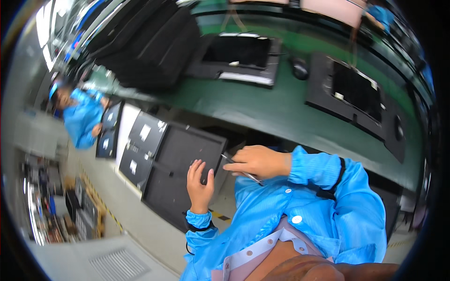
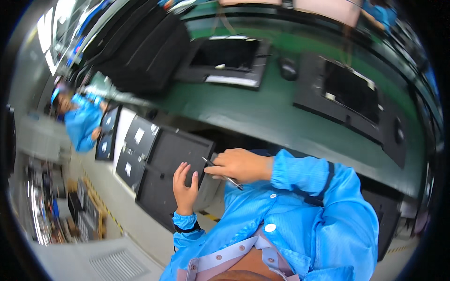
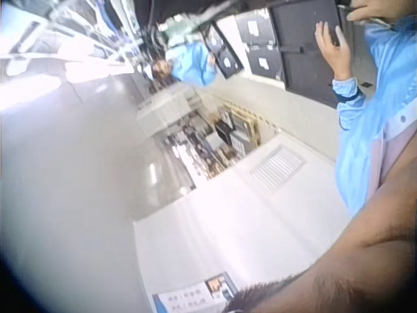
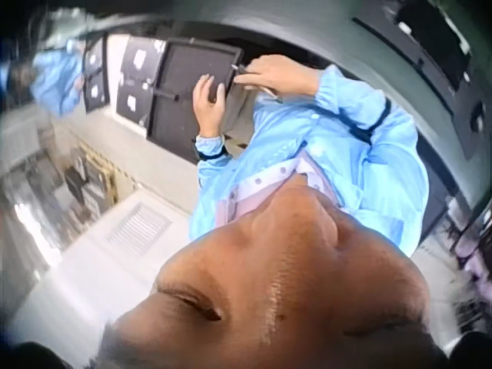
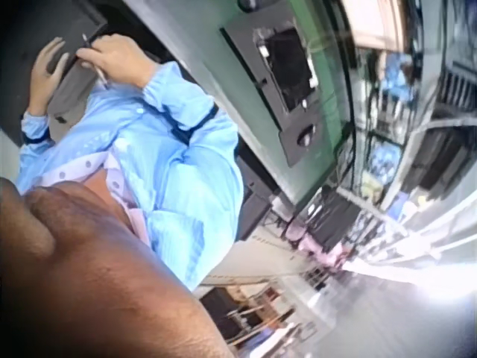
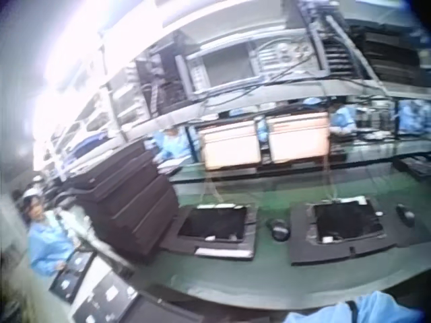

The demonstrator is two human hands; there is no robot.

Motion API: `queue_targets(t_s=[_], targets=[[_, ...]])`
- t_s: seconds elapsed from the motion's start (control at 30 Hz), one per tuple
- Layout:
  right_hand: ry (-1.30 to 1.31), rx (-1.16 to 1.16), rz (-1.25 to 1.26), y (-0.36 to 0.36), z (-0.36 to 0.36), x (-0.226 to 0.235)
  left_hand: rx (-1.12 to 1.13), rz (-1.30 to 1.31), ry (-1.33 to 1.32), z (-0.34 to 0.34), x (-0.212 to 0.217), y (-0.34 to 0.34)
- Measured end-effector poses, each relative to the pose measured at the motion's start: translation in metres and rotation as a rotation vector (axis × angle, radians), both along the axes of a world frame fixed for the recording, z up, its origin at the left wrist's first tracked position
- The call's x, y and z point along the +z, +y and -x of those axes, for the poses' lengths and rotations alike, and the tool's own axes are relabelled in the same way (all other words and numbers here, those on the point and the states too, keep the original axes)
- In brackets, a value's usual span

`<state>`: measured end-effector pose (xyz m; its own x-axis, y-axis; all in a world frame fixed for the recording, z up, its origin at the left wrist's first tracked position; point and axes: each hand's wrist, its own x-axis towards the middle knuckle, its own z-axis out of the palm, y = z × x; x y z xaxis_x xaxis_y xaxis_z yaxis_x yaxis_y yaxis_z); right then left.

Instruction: Inspecting, cleaning, and labeling tablet devices at a factory workstation.

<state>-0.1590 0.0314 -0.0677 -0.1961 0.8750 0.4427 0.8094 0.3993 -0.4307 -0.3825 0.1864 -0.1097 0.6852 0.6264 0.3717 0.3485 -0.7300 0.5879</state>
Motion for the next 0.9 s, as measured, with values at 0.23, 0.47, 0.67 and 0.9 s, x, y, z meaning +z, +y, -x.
queue_targets(t_s=[0.23, 0.47, 0.67, 0.9], targets=[[0.308, -0.949, -0.162, -0.187, -0.121, 0.046, -0.555, -0.167, -0.261, -0.135, 0.039, 0.029], [0.152, -1.620, -0.518, -0.344, -0.167, 0.036, -0.439, -0.405, -0.118, -0.289, 0.051, 0.039], [-0.419, -1.810, -0.083, -0.415, -0.145, 0.024, -0.578, -0.434, 0.036, -0.333, 0.036, 0.022], [-0.086, -2.010, 0.069, -0.402, -0.166, 0.019, -0.579, -0.506, 0.014, -0.322, 0.038, 0.034]])
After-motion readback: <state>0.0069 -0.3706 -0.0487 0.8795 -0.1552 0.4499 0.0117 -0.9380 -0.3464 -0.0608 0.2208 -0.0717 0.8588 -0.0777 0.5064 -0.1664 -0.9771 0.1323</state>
